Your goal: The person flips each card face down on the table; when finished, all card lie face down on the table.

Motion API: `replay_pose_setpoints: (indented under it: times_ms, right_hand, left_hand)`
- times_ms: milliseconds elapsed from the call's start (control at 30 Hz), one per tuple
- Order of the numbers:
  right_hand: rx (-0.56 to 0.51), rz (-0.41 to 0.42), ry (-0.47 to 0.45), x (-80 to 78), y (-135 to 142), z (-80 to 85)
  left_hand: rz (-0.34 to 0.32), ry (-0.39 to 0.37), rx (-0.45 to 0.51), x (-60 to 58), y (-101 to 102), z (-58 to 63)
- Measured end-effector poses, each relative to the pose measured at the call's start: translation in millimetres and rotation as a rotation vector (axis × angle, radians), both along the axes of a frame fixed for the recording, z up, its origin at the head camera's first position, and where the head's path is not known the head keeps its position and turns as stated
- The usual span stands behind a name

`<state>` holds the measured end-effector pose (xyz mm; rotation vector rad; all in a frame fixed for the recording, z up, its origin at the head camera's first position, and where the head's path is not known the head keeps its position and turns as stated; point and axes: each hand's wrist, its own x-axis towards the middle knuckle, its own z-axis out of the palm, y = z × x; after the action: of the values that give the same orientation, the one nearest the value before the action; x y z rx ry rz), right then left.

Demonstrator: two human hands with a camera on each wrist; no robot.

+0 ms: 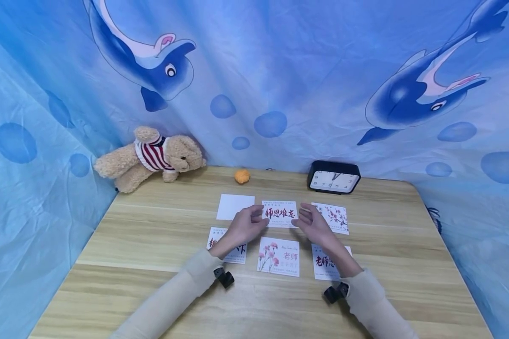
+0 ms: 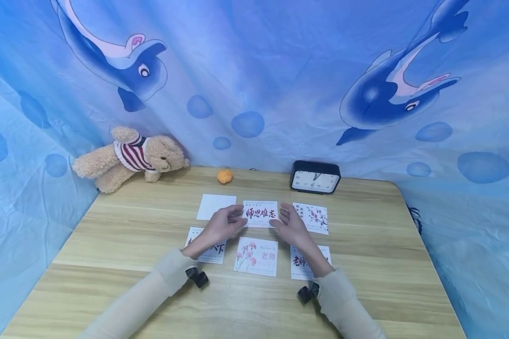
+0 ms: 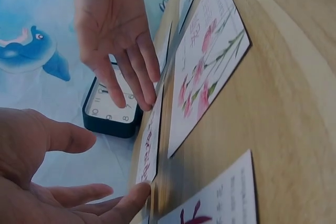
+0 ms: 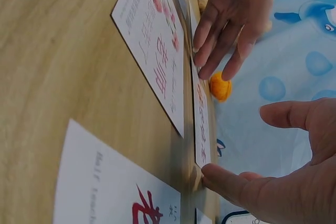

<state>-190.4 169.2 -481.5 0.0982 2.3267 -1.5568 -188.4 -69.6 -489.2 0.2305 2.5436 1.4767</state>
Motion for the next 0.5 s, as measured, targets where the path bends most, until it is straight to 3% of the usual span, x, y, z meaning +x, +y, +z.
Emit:
replay_pose_setpoints:
  times_ms: [333,500]
  right_hand:
    - [-0.038,-0.004,-0.023,5.1,-3.6,1.4]
    - [-0.100,-0.065,-0.053,3.3,-3.6,-0.9]
  left_hand:
    - [0.009,-0.013,-0.015,3.4,7.4,-0.8]
    - [0.009,0.000,-0.024,4.4,8.5,-2.0]
